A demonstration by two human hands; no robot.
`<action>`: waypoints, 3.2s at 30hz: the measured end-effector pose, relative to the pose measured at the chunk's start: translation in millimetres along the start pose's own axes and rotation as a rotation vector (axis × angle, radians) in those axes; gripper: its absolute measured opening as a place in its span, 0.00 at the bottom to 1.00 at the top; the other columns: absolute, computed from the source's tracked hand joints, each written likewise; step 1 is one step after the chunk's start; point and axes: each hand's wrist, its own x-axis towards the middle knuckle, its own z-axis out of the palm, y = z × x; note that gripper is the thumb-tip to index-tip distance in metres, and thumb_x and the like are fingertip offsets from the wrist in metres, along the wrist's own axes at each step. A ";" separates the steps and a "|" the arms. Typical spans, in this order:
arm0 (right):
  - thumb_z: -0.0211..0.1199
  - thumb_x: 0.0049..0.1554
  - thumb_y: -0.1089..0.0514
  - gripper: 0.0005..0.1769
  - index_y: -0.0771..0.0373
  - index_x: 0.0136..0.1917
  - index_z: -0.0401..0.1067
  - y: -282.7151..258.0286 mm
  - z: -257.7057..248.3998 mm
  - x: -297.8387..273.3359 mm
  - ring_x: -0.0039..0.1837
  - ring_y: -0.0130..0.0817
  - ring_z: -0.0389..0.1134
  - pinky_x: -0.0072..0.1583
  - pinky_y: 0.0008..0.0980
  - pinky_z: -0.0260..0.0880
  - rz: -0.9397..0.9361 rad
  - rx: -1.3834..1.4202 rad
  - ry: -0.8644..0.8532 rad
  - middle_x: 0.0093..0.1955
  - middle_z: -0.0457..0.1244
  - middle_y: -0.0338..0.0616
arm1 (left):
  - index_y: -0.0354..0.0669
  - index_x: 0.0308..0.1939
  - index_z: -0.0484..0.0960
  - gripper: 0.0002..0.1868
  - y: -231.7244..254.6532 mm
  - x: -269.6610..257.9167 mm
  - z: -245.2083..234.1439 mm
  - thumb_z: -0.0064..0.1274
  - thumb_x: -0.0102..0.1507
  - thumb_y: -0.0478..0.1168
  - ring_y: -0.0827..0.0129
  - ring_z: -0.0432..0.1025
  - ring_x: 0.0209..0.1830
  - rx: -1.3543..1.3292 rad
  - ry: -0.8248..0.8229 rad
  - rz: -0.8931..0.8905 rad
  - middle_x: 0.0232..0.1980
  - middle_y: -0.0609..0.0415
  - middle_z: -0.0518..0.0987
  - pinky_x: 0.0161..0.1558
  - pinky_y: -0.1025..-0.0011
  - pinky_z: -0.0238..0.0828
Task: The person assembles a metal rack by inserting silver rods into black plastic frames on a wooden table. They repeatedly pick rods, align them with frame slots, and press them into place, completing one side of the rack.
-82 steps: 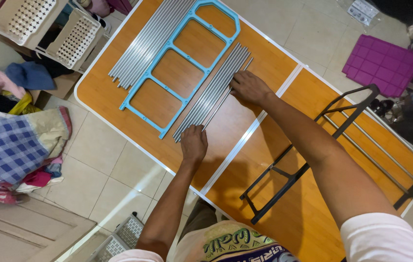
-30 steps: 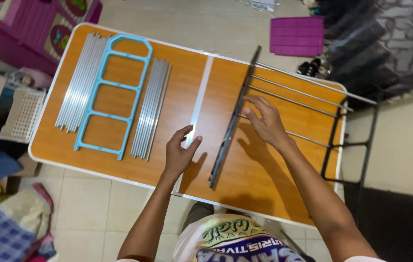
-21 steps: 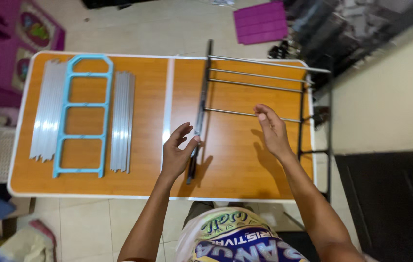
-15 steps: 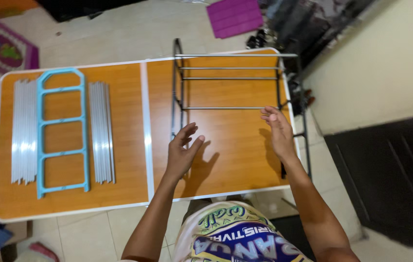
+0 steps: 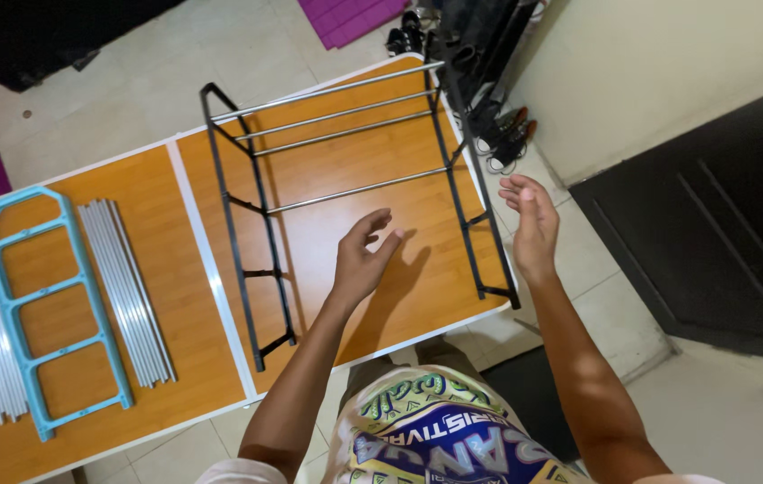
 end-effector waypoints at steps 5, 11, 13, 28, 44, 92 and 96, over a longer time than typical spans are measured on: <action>0.42 0.72 0.45 0.28 0.71 0.68 0.66 21.8 -6.4 17.3 0.63 0.37 0.69 0.66 0.35 0.67 0.045 -0.014 -0.017 0.63 0.67 0.52 | 0.39 0.62 0.79 0.25 -2.2 21.7 21.6 0.62 0.63 0.46 0.62 0.77 0.62 0.049 0.023 0.027 0.59 0.45 0.82 0.59 0.63 0.75; 0.31 0.70 0.36 0.39 0.72 0.68 0.65 80.5 2.2 63.9 0.67 0.40 0.68 0.70 0.38 0.66 0.166 0.018 -0.091 0.64 0.67 0.53 | 0.37 0.60 0.80 0.28 -18.2 49.0 35.4 0.62 0.62 0.50 0.58 0.77 0.59 0.143 0.009 -0.016 0.60 0.44 0.81 0.55 0.61 0.74; 0.30 0.70 0.35 0.41 0.71 0.68 0.65 105.2 12.2 85.6 0.67 0.40 0.68 0.70 0.38 0.65 0.199 0.047 -0.121 0.64 0.67 0.53 | 0.36 0.60 0.80 0.29 -28.4 60.5 42.1 0.61 0.62 0.51 0.57 0.76 0.60 0.157 0.000 -0.039 0.60 0.43 0.81 0.55 0.61 0.74; 0.39 0.71 0.39 0.34 0.61 0.31 0.61 230.3 70.4 139.8 0.43 0.40 0.68 0.50 0.37 0.71 0.296 0.368 -0.169 0.37 0.67 0.56 | 0.36 0.54 0.82 0.22 -100.1 140.6 90.6 0.60 0.60 0.46 0.48 0.75 0.55 0.517 0.004 0.111 0.54 0.40 0.81 0.58 0.57 0.70; 0.38 0.70 0.53 0.26 0.59 0.30 0.55 223.2 82.3 131.2 0.36 0.37 0.65 0.45 0.32 0.65 0.192 0.400 -0.066 0.28 0.58 0.50 | 0.37 0.43 0.84 0.11 -98.6 174.2 115.4 0.56 0.63 0.42 0.49 0.72 0.44 0.614 -0.219 0.323 0.41 0.43 0.78 0.48 0.56 0.69; 0.47 0.69 0.46 0.25 0.68 0.51 0.76 181.9 52.6 137.8 0.54 0.36 0.66 0.60 0.37 0.65 0.236 0.240 -0.061 0.54 0.68 0.53 | 0.40 0.41 0.86 0.12 -85.0 160.1 80.8 0.59 0.61 0.44 0.53 0.73 0.46 0.628 -0.098 0.393 0.40 0.47 0.79 0.51 0.57 0.68; 0.43 0.70 0.43 0.27 0.66 0.54 0.73 150.8 34.2 136.5 0.57 0.38 0.70 0.62 0.38 0.68 0.248 0.181 -0.062 0.53 0.68 0.53 | 0.37 0.44 0.85 0.17 -76.9 149.3 57.6 0.62 0.60 0.47 0.51 0.75 0.46 0.545 -0.017 0.393 0.43 0.45 0.81 0.52 0.57 0.71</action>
